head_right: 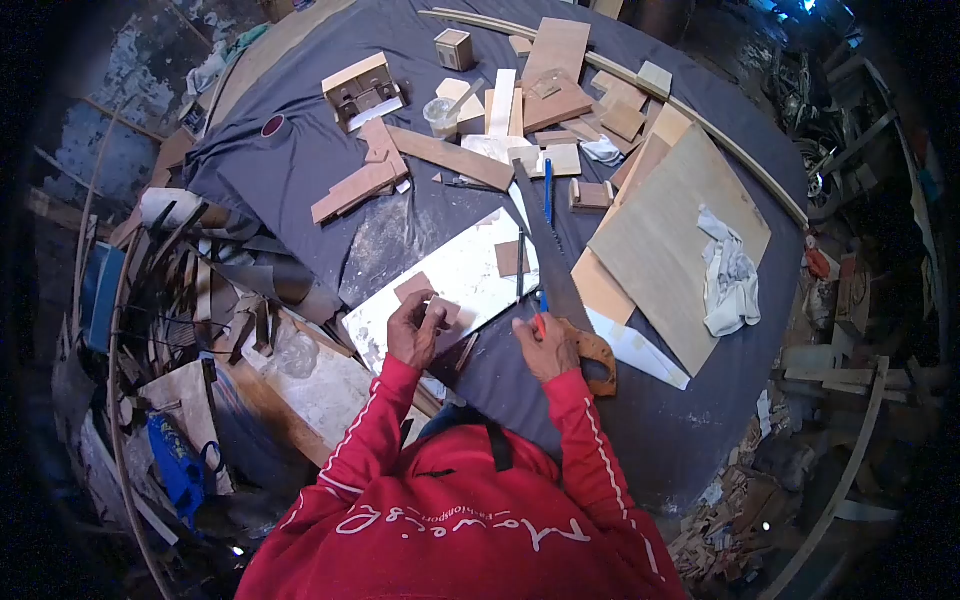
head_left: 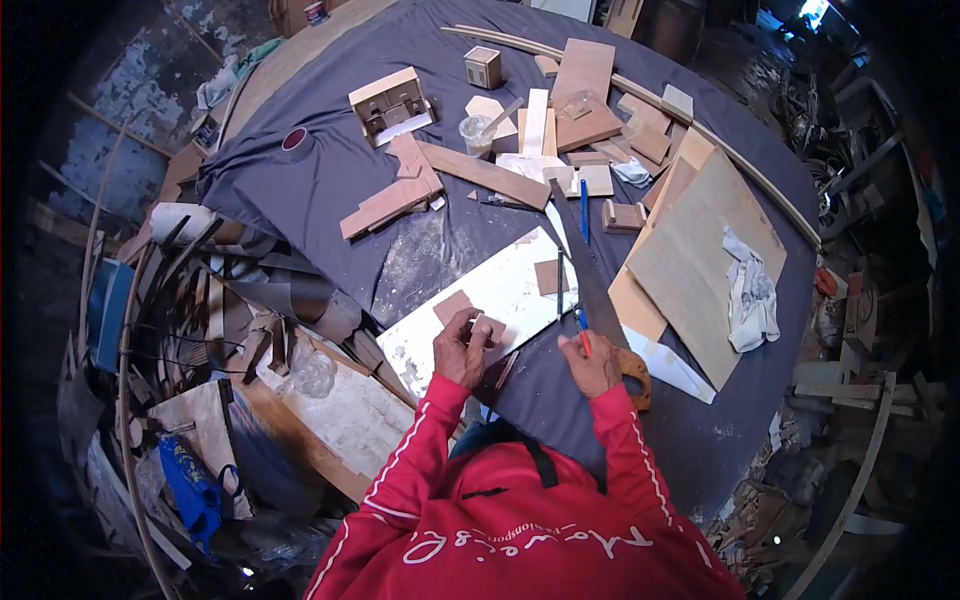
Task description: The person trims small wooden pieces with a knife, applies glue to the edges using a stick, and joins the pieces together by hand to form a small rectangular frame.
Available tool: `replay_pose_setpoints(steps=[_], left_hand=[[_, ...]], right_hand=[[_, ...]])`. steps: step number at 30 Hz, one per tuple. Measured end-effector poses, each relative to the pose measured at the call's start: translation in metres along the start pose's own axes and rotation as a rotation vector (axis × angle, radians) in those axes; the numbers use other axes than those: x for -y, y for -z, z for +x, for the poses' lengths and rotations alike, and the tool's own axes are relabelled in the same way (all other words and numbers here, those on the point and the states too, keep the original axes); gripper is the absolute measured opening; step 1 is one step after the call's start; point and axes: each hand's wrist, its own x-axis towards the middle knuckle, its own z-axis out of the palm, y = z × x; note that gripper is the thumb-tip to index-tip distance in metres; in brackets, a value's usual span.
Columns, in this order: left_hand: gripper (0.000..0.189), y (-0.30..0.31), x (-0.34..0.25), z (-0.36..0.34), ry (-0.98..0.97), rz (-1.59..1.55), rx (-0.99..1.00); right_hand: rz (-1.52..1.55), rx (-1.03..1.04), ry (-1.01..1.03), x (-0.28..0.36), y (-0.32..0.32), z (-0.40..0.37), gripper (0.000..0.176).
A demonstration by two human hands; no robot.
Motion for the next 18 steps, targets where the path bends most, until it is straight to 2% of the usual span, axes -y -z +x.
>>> replay_pose_setpoints(steps=[4, 6, 8, 11, 18], left_hand=[[0.025, -0.024, 0.003, 0.030, -0.163, 0.404, -0.028], [0.024, -0.039, 0.010, 0.043, -0.187, 0.518, -0.059], [0.024, -0.050, 0.015, 0.052, -0.213, 0.697, -0.080], [0.022, -0.062, 0.028, 0.058, -0.495, 0.732, -0.238], [0.021, -0.078, 0.030, 0.056, -0.458, 0.825, -0.311]], right_hand=[[-0.165, -0.093, -0.043, -0.031, 0.017, 0.002, 0.034], [-0.366, -0.117, -0.055, -0.038, 0.030, 0.000, 0.032], [-0.399, -0.108, -0.092, -0.040, 0.044, -0.008, 0.033], [-0.435, -0.086, -0.134, -0.050, 0.062, -0.020, 0.033], [-0.378, -0.160, -0.129, -0.080, 0.082, -0.045, 0.033]])
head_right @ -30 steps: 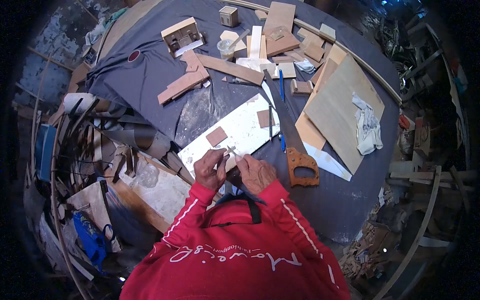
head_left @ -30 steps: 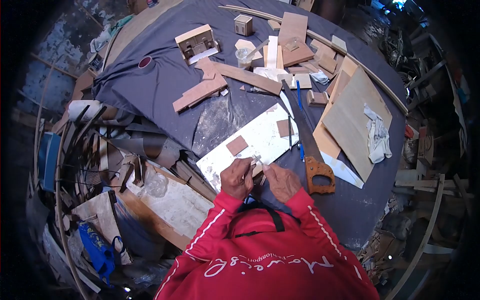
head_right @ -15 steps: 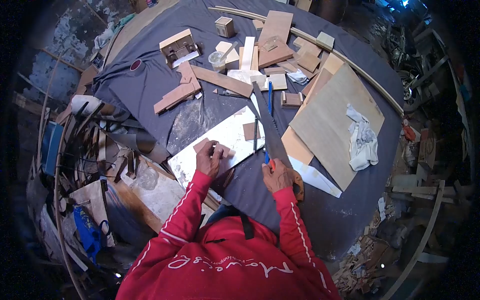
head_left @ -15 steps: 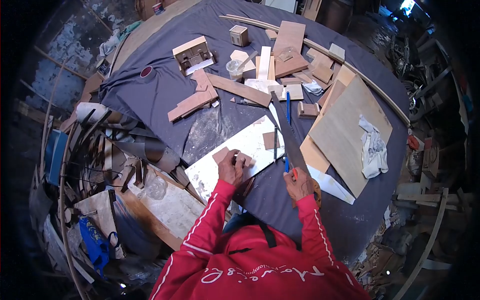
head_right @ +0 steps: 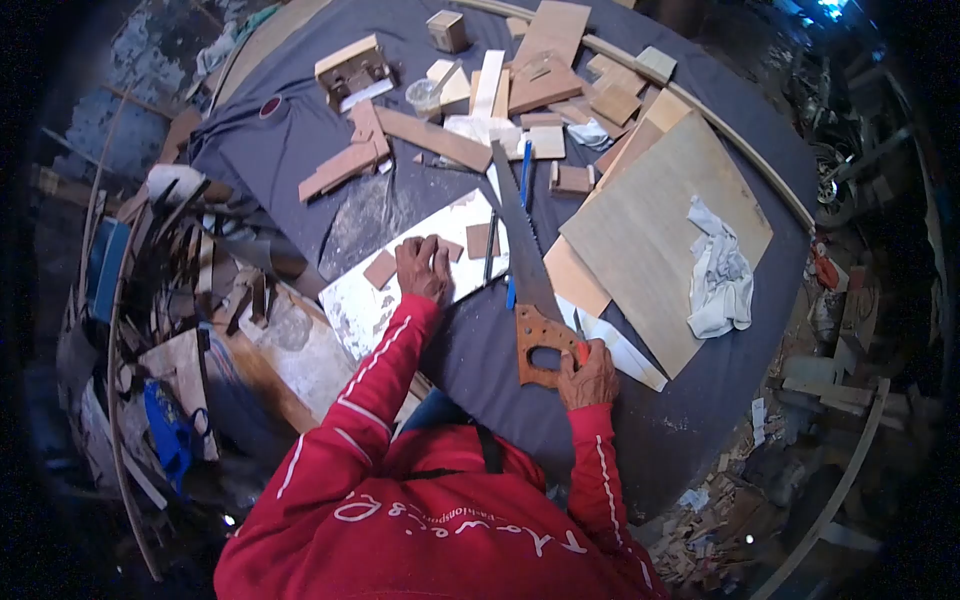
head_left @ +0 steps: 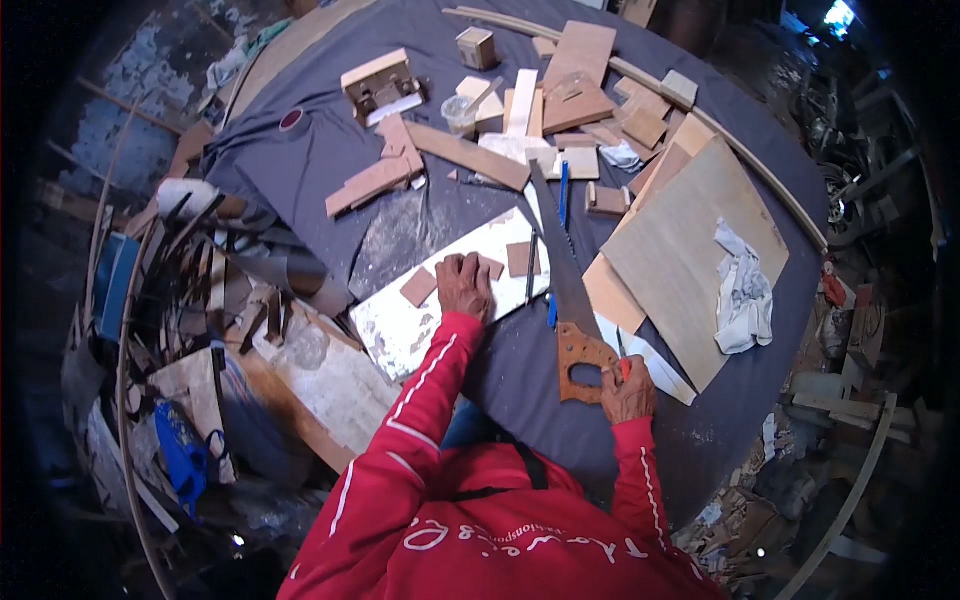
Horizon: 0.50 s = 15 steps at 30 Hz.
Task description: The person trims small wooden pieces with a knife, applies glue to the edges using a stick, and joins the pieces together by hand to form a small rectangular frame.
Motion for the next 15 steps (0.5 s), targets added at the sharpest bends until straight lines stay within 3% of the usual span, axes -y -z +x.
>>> replay_pose_setpoints(steps=[7, 15], left_hand=[[0.022, -0.005, 0.002, 0.002, 0.004, -0.010, -0.012], [0.023, -0.007, 0.016, 0.002, 0.042, -0.092, -0.025]], right_hand=[[0.023, 0.137, -0.067, -0.012, 0.003, 0.008, 0.037], [-0.001, 0.101, 0.063, -0.025, -0.008, 0.016, 0.036]])
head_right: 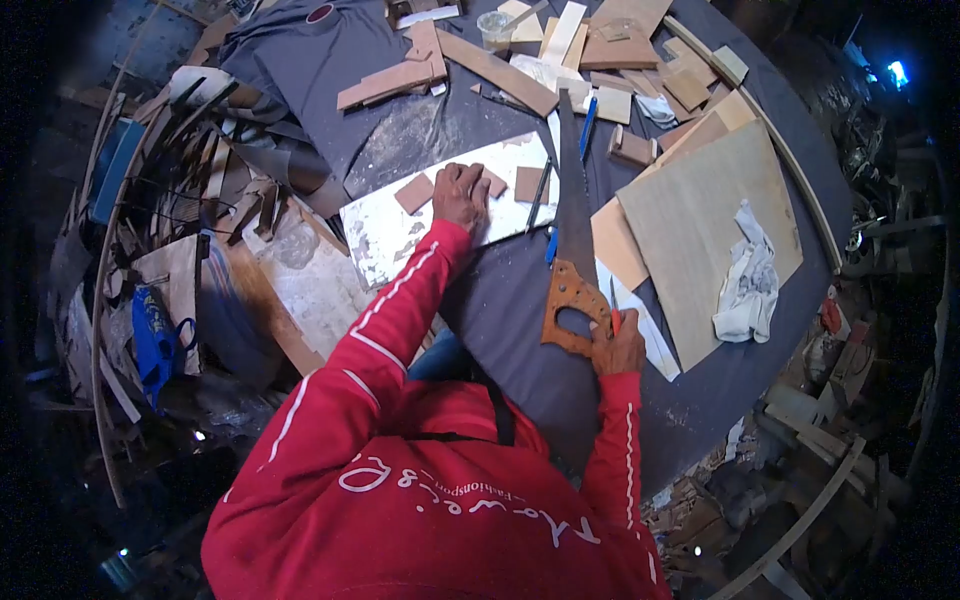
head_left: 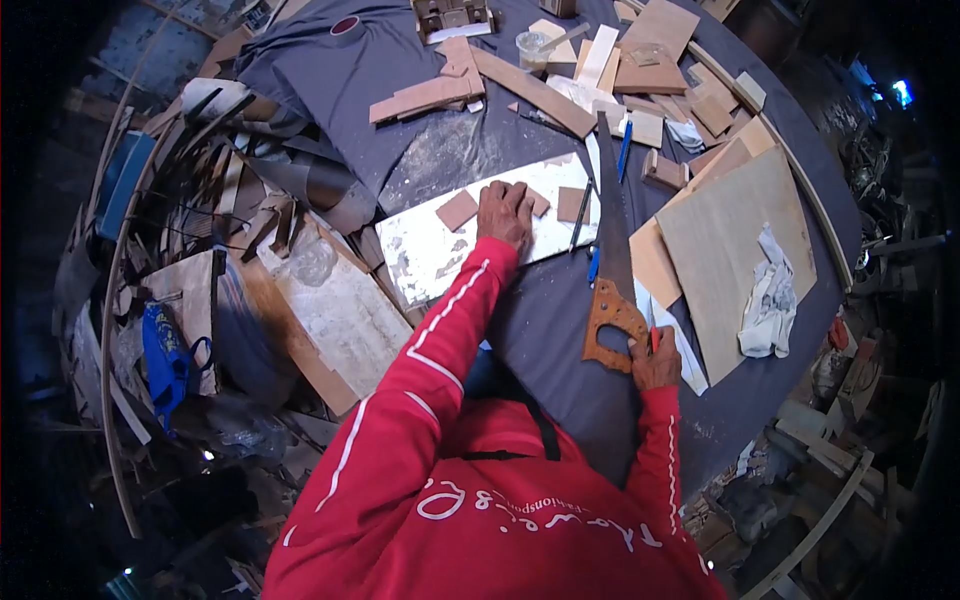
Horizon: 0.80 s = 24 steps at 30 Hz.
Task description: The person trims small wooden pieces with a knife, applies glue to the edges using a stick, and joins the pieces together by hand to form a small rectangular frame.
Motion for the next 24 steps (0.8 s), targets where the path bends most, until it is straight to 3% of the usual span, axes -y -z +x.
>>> replay_pose_setpoints(steps=[9, 16, 24], left_hand=[[0.025, 0.008, 0.015, 0.016, 0.102, -0.081, 0.211], [0.023, 0.002, 0.023, 0.008, -0.002, -0.063, 0.130], [0.023, 0.006, 0.022, 0.001, 0.004, -0.074, 0.134]], right_hand=[[0.012, 0.011, -0.034, -0.007, -0.005, 0.004, 0.042], [0.073, -0.031, -0.017, -0.015, -0.009, 0.005, 0.038], [0.071, 0.014, -0.070, -0.012, -0.010, 0.002, 0.041]])
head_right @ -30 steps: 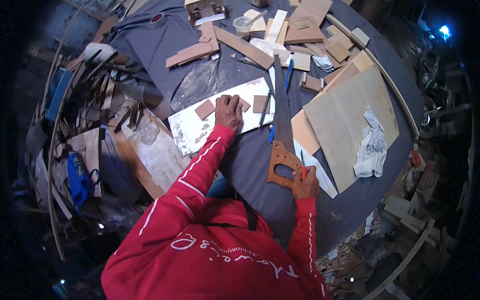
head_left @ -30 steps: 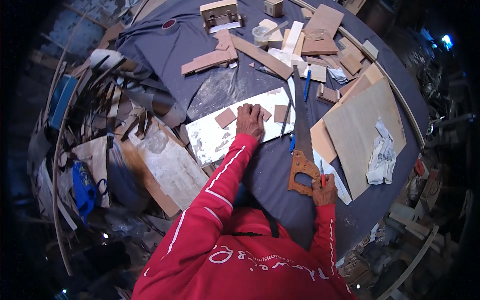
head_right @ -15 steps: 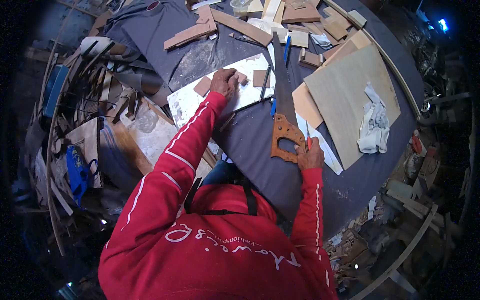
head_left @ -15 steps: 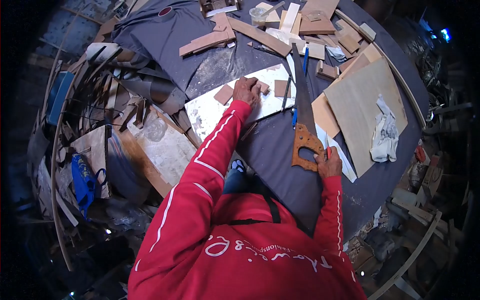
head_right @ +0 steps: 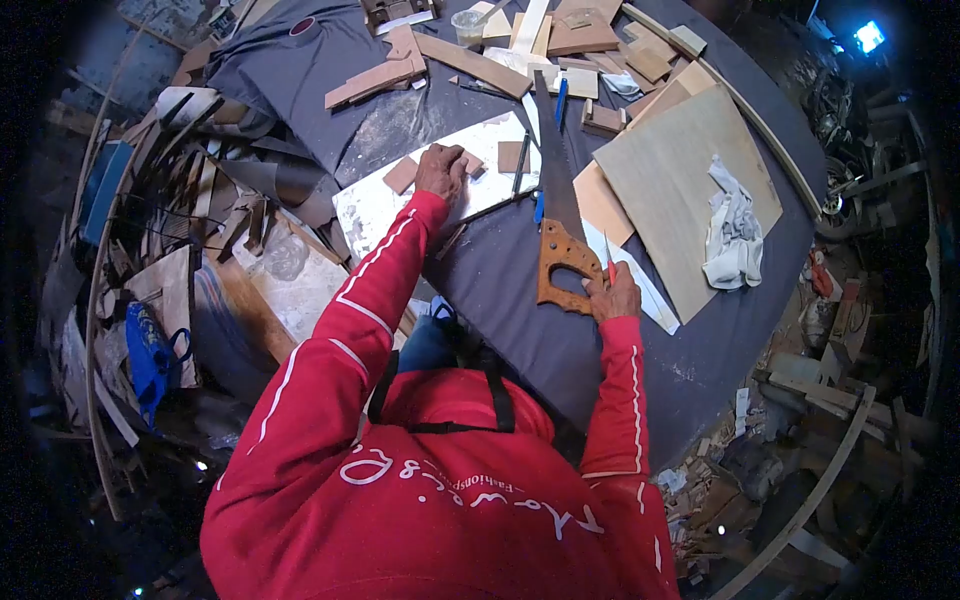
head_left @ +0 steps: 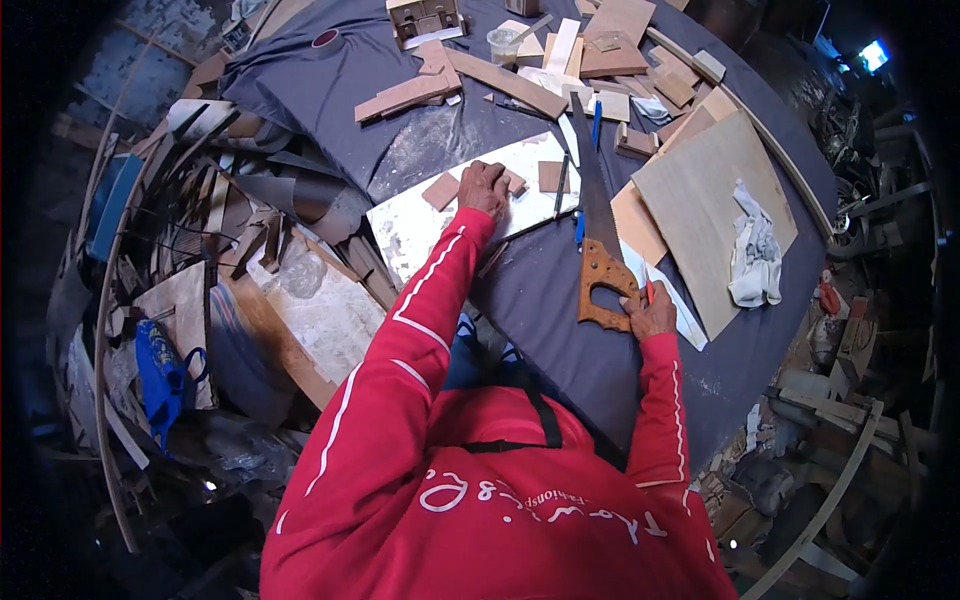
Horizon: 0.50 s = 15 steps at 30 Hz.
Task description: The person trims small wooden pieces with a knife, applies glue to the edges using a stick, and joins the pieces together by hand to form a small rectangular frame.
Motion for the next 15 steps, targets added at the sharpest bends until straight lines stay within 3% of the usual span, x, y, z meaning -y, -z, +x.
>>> replay_pose_setpoints(steps=[15], left_hand=[[0.018, 0.000, -0.010, -0.004, -0.111, -0.006, -0.158]], right_hand=[[0.037, -0.003, 0.043, 0.011, 0.005, 0.005, 0.037]])
